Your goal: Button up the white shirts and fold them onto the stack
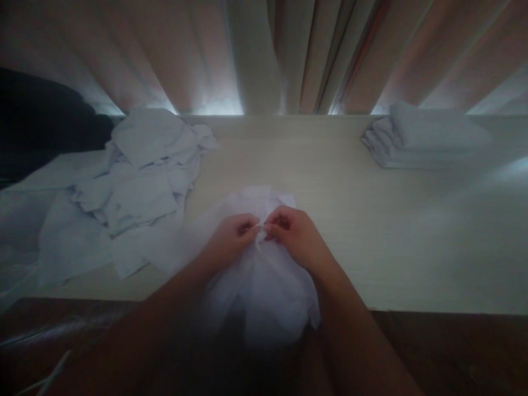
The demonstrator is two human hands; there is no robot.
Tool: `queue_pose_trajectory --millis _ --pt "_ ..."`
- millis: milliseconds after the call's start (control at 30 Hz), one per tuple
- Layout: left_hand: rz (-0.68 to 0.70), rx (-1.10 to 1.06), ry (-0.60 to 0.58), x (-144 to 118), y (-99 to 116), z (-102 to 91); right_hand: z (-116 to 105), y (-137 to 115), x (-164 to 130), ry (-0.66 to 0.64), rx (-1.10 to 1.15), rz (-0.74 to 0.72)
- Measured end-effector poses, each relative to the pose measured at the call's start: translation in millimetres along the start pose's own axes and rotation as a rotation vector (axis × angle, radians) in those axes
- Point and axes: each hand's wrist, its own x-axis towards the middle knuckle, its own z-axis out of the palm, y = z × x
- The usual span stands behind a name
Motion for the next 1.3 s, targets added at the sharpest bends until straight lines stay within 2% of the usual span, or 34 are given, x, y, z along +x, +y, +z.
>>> queue_pose_trajectory --millis 167,333,567,867,1000,1133,1300 --pt "-0.011 -0.027 0.044 1.0 1.8 0.8 0.8 -2.2 -0.2 -0.007 0.041 -0.012" --pt "-0.012 -0.026 0.089 1.0 -0.9 2.1 3.2 -1.6 -0.8 -0.037 -0.041 -0.050" --pt "-0.042 -0.042 0.092 0.8 2.0 -0.2 5.0 -1.3 0.0 -0.009 -0.073 -0.048" --pt "-0.119 -0.195 0.062 3.8 3.7 -1.5 4.5 0.5 1.0 0.017 -0.023 -0.021" --pt "-0.140 -0.224 0.082 4.7 5.8 -2.5 0.9 1.6 -0.1 -0.056 -0.078 0.004" --pt "-0.161 -0.298 0.061 5.0 3.1 -4.5 2.0 -0.7 -1.9 -0.133 -0.086 0.001" --pt "-0.208 -0.446 -0.042 3.4 -3.5 -6.2 3.7 -6.2 -3.7 -0.103 -0.003 -0.012"
